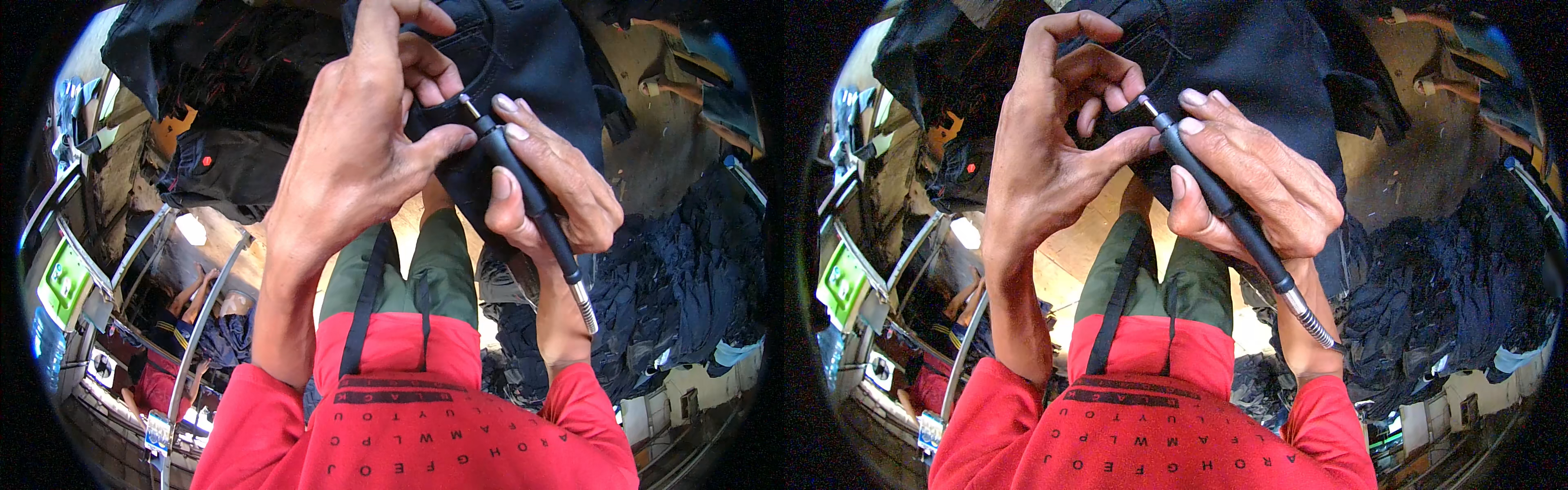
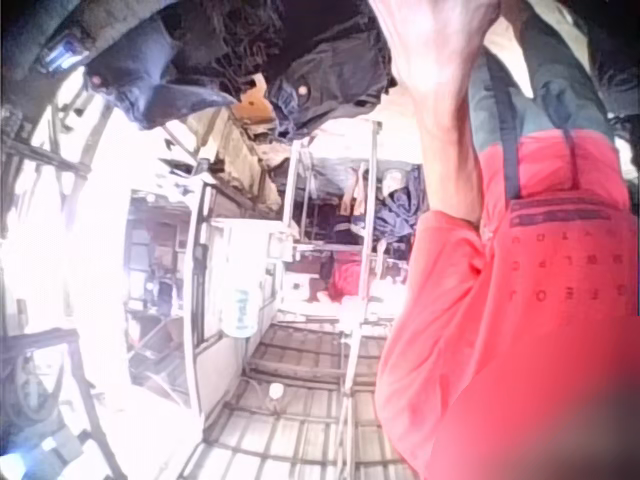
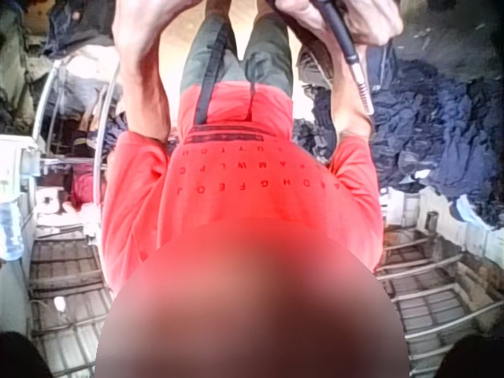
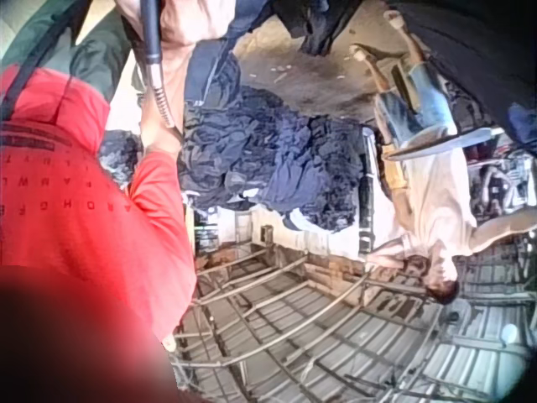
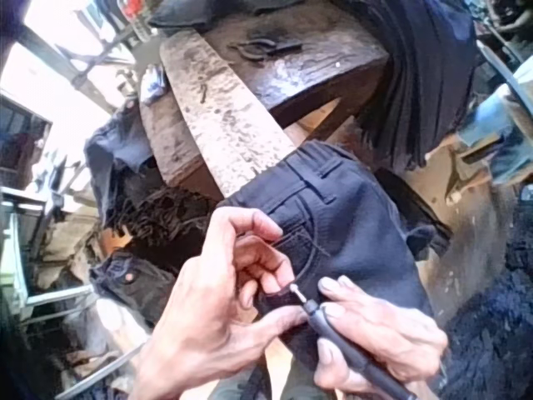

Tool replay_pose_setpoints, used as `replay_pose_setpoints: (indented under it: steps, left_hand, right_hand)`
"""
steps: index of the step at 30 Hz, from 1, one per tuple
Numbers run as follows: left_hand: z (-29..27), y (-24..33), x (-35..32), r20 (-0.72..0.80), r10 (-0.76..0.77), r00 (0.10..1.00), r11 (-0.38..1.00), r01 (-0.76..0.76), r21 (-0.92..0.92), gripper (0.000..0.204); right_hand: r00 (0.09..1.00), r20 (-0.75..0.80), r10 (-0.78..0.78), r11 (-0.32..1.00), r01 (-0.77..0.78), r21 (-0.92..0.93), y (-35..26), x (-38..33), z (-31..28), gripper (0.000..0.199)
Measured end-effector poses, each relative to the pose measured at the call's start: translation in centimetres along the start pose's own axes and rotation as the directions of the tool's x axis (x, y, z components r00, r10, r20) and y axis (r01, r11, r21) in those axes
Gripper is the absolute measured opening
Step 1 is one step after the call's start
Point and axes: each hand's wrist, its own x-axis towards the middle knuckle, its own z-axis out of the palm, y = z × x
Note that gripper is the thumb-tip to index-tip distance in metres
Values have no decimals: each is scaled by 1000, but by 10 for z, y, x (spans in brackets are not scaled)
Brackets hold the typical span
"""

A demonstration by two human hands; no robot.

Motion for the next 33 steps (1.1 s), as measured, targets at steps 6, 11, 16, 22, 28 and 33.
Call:
replay_pose_setpoints:
  steps: [6,11,16,22,28,33]
  left_hand:
    - [1,-10,-4,33,-32,999,999,32,-18,84]
    - [12,-30,1,-68,154,986,945,-167,-282,88]
    - [10,-29,-9,-12,42,999,985,-43,-168,91]
    - [11,-22,-9,-40,-11,999,989,4,-150,93]
    - [16,-25,-7,-82,17,996,975,-35,-219,95]
    - [14,-22,-9,-75,-1,997,985,-12,-171,95]
  right_hand:
    - [999,-33,9,1000,-8,6,3,-1,2,27]
    - [999,-22,47,999,-47,-5,2,-1,0,27]
    - [997,-24,79,997,-80,-9,0,0,-1,27]
    - [993,-106,49,998,-52,-20,5,4,2,26]
    - [986,-55,158,987,-159,-11,-2,1,-2,28]
    - [984,-76,163,986,-165,-19,-1,0,-1,28]
